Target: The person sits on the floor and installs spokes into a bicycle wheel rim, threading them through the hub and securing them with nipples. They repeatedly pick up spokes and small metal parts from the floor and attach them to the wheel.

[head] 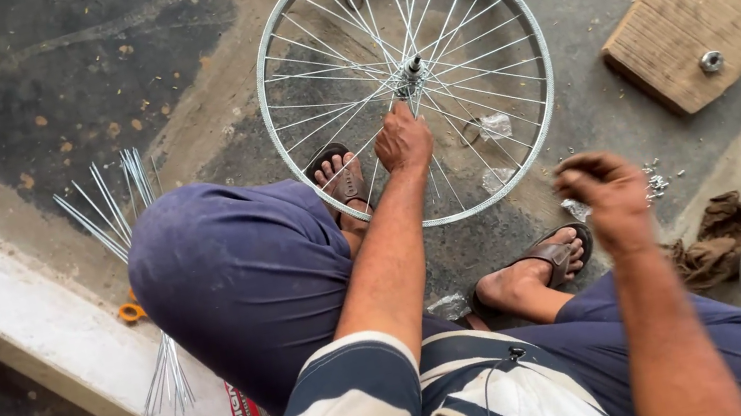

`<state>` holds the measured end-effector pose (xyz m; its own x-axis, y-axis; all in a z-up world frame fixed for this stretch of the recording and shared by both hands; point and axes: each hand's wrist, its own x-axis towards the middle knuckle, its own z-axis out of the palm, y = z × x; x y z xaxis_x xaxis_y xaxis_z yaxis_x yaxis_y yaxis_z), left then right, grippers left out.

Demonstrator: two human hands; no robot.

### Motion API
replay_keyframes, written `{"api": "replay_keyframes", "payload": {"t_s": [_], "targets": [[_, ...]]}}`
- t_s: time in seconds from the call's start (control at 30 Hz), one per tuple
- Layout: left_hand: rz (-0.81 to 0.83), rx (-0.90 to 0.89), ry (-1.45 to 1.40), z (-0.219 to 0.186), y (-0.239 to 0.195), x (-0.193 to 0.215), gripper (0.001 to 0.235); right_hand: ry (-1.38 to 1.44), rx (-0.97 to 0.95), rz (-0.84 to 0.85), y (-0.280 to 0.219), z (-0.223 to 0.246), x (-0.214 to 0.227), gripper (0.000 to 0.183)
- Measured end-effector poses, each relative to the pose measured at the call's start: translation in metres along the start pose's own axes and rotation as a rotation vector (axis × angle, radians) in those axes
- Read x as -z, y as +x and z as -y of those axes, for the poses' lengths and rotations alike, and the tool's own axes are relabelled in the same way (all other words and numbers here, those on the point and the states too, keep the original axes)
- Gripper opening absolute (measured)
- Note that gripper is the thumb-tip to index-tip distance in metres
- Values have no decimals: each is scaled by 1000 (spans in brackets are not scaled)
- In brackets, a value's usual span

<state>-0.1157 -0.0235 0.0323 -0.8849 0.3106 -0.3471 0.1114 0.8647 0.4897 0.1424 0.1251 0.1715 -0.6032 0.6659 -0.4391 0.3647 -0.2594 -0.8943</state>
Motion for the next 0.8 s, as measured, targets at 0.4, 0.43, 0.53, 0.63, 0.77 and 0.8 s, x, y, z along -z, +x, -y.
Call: {"api": "replay_keyframes", "payload": {"t_s": [0.4,0.43,0.53,0.63,0.77,0.8], "targets": [[104,22,21,-14,11,2,24,-10,-184,151,22,-107,-46,17],[174,45,-21,-18,10,6,27,5,-189,154,22,-105,-47,17],[-235,-106,-56,-13,14,23,34,23,-204,156,24,-98,-51,17],[-600,-216,212,3,40,38,23,20,-212,153,23,-96,-53,18],[-328,-312,404,26,69,48,17,31,-177,176,26,-95,-53,18],[-322,-372,411,28,74,50,18,25,-164,179,27,-94,-53,18]]}}
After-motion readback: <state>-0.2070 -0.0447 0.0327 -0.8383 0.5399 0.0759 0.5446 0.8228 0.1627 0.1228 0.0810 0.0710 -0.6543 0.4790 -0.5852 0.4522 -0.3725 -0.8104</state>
